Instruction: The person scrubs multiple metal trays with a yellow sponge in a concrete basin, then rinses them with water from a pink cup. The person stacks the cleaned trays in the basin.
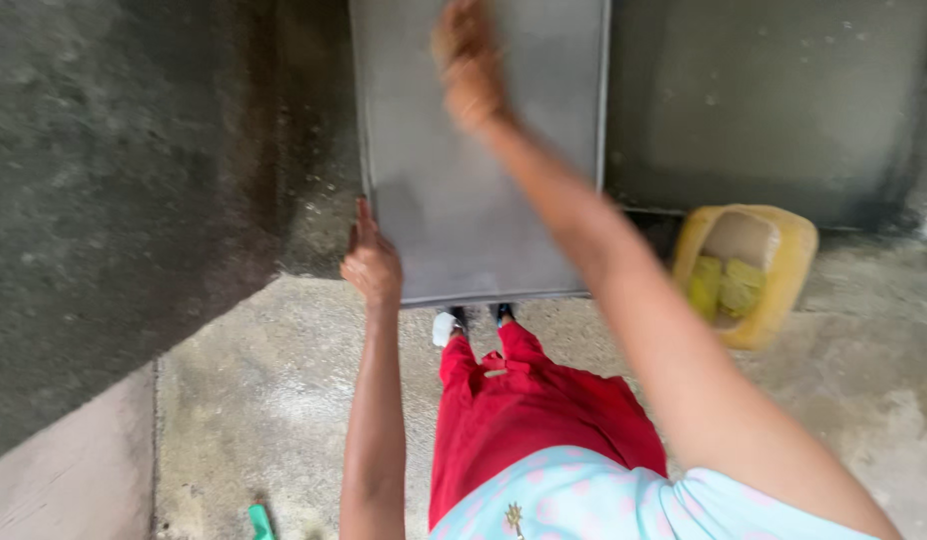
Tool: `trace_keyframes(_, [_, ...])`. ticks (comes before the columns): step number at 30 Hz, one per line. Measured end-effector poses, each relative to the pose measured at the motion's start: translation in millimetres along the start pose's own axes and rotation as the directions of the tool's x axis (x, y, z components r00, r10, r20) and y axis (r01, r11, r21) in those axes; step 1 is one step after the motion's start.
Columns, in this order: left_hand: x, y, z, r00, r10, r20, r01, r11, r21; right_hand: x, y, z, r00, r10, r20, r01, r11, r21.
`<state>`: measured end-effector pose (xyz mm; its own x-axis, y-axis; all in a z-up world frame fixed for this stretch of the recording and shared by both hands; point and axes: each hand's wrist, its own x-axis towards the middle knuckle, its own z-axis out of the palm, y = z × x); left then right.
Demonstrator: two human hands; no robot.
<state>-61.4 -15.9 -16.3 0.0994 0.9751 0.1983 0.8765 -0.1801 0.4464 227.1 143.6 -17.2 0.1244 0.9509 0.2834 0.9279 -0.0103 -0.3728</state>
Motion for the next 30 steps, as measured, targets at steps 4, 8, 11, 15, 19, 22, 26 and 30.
trace_keyframes(4, [7.8, -7.4, 13.0, 0.999, 0.037, -0.015, -0.037, 0.999, -0.007, -211.8, -143.2, -13.0, 0.971, -0.232, 0.062, 0.198, 0.92, 0.339])
trace_keyframes(8, [31.0, -2.7, -8.2, 0.873, -0.31, 0.376, 0.299, 0.95, 0.088, -358.0, -112.2, -99.4, 0.985, -0.004, 0.172, -0.04, 0.967, 0.251])
trace_keyframes(11, [49.5, 19.6, -52.2, 0.95, -0.069, 0.304, 0.193, 0.895, -0.402, -377.5, -23.4, -183.1, 0.941, 0.293, 0.172, -0.309, 0.948, 0.077])
trace_keyframes(15, [47.5, 55.7, -114.4, 0.68, -0.093, 0.727, 0.695, 0.398, -0.599, -382.1, 38.4, -264.8, 0.857, 0.423, -0.295, -0.477, 0.868, -0.14])
trace_keyframes(19, [44.8, 110.9, -152.4, 0.759, 0.174, 0.628, 0.612, 0.138, -0.778, -387.5, 33.5, -284.0, 0.742, 0.605, -0.289, -0.667, 0.708, -0.231])
trace_keyframes(22, [44.9, 151.4, -181.0, 0.802, 0.324, 0.502, 0.466, 0.185, -0.865, -399.6, 29.6, -268.7, 0.479, 0.877, -0.033, -0.876, 0.475, -0.083])
trace_keyframes(26, [40.8, 213.0, -218.1, 0.772, 0.519, 0.367, 0.191, 0.361, -0.913, -425.6, 46.8, -248.3, 0.509, 0.858, -0.075, -0.856, 0.496, -0.144])
trace_keyframes(30, [20.3, 310.5, -228.5, 0.615, 0.744, 0.26, -0.222, 0.48, -0.849, -448.7, 86.5, -265.9, 0.498, 0.862, -0.095, -0.866, 0.487, -0.117])
